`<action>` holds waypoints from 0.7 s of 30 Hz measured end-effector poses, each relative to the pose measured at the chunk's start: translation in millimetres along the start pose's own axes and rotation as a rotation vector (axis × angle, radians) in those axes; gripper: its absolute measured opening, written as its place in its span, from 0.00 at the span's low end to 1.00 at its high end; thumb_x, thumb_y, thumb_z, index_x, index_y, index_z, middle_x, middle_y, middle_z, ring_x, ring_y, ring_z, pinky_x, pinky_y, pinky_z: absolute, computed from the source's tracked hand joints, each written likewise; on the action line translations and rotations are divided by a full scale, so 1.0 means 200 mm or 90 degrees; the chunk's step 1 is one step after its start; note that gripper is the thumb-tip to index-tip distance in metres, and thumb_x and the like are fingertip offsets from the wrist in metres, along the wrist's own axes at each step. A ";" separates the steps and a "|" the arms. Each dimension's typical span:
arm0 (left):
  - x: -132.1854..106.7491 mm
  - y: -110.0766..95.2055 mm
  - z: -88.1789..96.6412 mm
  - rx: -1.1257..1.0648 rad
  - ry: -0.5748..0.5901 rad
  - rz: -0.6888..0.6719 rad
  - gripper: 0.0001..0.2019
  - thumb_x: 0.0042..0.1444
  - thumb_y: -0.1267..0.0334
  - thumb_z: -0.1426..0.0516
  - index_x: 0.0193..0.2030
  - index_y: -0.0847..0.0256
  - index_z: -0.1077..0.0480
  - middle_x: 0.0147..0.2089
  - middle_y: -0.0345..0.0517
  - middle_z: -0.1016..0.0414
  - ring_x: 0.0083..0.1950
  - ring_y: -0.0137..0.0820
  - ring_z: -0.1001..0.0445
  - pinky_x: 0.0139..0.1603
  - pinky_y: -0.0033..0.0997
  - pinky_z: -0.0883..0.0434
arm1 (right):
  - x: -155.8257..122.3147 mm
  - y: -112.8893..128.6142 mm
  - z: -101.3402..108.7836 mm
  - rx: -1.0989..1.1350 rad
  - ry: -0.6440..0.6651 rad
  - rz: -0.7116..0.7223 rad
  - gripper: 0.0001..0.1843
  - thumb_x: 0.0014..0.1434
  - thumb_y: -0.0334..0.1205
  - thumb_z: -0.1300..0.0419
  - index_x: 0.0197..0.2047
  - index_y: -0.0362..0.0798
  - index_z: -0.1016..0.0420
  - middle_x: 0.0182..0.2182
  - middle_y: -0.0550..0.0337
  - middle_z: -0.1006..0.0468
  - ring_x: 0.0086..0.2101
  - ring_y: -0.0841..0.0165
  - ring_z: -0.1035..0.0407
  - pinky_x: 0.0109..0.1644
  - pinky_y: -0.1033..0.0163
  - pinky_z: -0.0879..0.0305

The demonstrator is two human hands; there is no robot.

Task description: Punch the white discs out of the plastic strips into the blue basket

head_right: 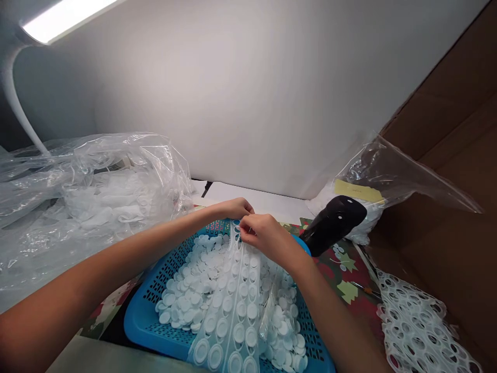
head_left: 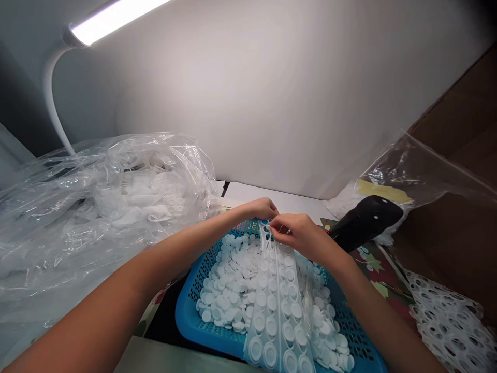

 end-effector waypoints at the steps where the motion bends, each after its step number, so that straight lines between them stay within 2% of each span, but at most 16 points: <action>1: 0.00 0.00 0.00 0.002 -0.001 -0.003 0.09 0.37 0.65 0.48 0.25 0.65 0.29 0.21 0.37 0.35 0.23 0.22 0.41 0.22 0.22 0.43 | 0.00 0.00 0.00 -0.006 -0.011 0.000 0.07 0.56 0.34 0.51 0.30 0.47 0.33 0.25 0.63 0.30 0.24 0.74 0.38 0.28 0.68 0.42; 4: 0.00 0.00 0.00 0.027 -0.009 -0.005 0.08 0.37 0.66 0.50 0.21 0.65 0.31 0.19 0.36 0.37 0.21 0.21 0.43 0.22 0.22 0.44 | 0.00 0.00 0.00 -0.019 -0.044 -0.006 0.07 0.57 0.35 0.52 0.30 0.47 0.34 0.25 0.63 0.30 0.23 0.75 0.38 0.28 0.68 0.42; 12: -0.01 -0.02 0.01 0.055 -0.030 0.013 0.05 0.36 0.66 0.48 0.18 0.66 0.35 0.17 0.35 0.41 0.22 0.22 0.44 0.22 0.23 0.45 | 0.01 0.00 0.02 0.015 -0.070 -0.076 0.05 0.58 0.36 0.55 0.33 0.48 0.40 0.21 0.66 0.31 0.20 0.75 0.37 0.26 0.69 0.43; 16: -0.02 -0.03 0.01 0.055 -0.019 0.012 0.06 0.36 0.65 0.49 0.19 0.65 0.33 0.17 0.35 0.41 0.21 0.22 0.44 0.21 0.23 0.46 | 0.00 0.03 0.03 0.009 -0.053 -0.028 0.03 0.53 0.34 0.51 0.32 0.48 0.37 0.26 0.63 0.30 0.22 0.74 0.35 0.26 0.69 0.43; 21: -0.05 -0.06 0.01 0.046 -0.003 0.021 0.08 0.38 0.65 0.50 0.23 0.65 0.30 0.17 0.35 0.39 0.21 0.22 0.44 0.22 0.23 0.45 | -0.01 0.06 0.03 0.012 -0.009 0.004 0.09 0.48 0.30 0.49 0.34 0.48 0.35 0.30 0.62 0.30 0.24 0.74 0.36 0.28 0.68 0.42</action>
Point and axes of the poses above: each hand's wrist, its own x-axis towards the middle knuckle, its own z-axis out of the back of the hand, y = z × x, the point moved 1 cm from there along x, towards the middle knuckle
